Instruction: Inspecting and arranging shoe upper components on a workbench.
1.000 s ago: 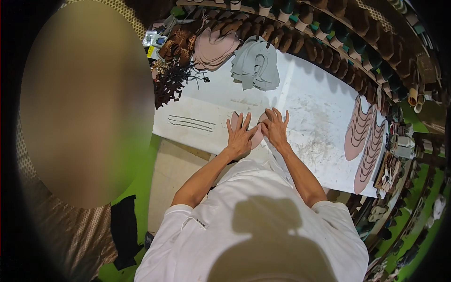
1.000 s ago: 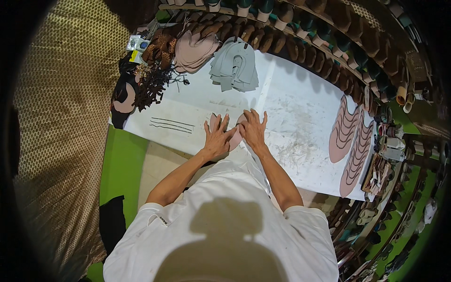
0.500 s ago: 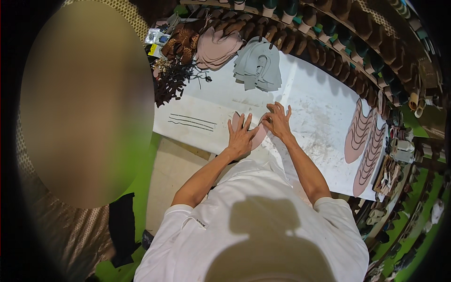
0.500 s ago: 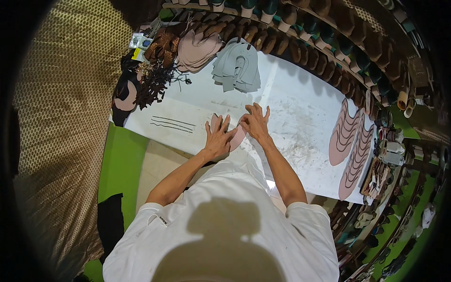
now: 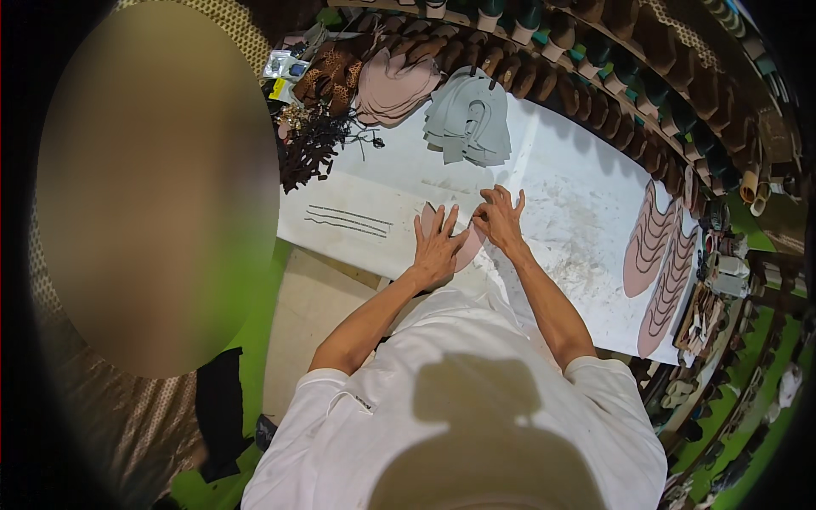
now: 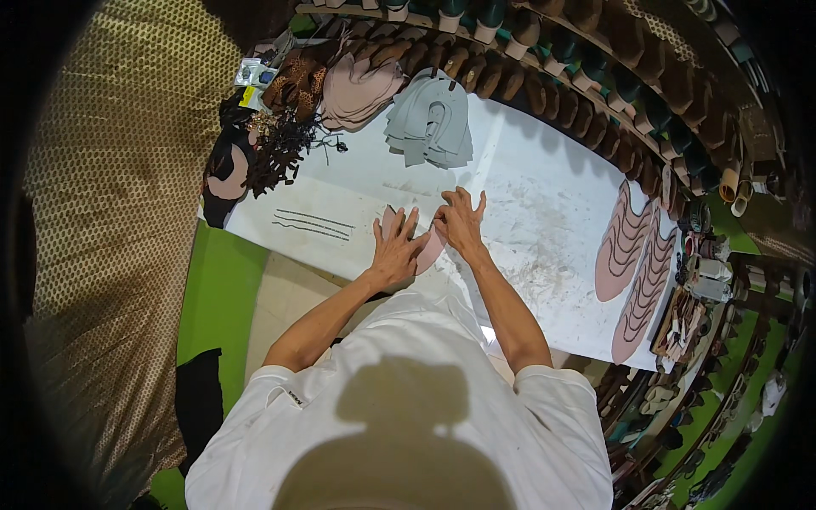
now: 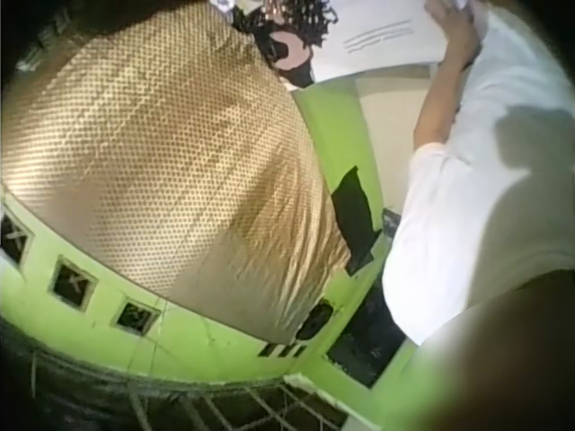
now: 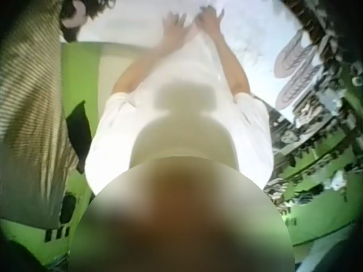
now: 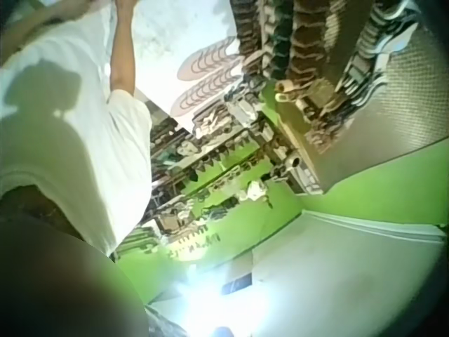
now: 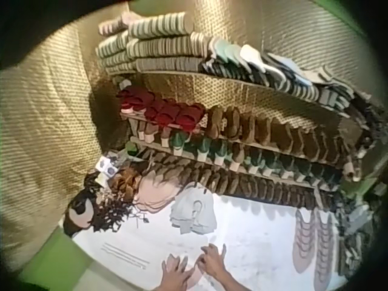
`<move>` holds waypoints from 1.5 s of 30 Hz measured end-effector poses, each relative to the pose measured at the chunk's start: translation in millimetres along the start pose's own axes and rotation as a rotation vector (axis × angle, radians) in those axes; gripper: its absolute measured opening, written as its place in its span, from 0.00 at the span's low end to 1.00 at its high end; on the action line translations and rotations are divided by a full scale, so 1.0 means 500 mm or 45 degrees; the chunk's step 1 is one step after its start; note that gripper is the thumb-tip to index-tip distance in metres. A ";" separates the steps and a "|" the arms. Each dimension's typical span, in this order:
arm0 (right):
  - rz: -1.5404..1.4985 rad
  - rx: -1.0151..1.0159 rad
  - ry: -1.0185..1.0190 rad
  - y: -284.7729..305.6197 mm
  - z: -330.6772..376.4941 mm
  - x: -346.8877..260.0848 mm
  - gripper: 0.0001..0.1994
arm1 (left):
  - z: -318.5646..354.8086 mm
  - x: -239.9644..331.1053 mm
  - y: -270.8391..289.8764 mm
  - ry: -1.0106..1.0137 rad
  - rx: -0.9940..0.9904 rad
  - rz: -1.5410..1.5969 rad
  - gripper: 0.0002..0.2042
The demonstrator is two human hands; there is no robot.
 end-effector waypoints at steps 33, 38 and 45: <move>0.019 0.101 0.027 0.014 0.001 0.014 0.11 | -0.037 -0.009 -0.002 0.115 -0.095 0.086 0.36; 0.042 0.093 0.030 0.013 -0.005 0.016 0.11 | -0.040 -0.010 0.006 0.066 0.055 0.133 0.34; 0.029 -0.005 0.013 0.012 -0.007 0.022 0.09 | -0.058 -0.018 -0.006 0.068 0.027 -0.005 0.33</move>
Point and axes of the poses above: each hand's wrist, its own z-axis away from the middle knuckle, its own y-axis out of the back of the hand, x = y × z, the point moved 9 cm from there along -z, towards the middle knuckle, and after that the axes turned 15 degrees about z, right-handed, at the moved point
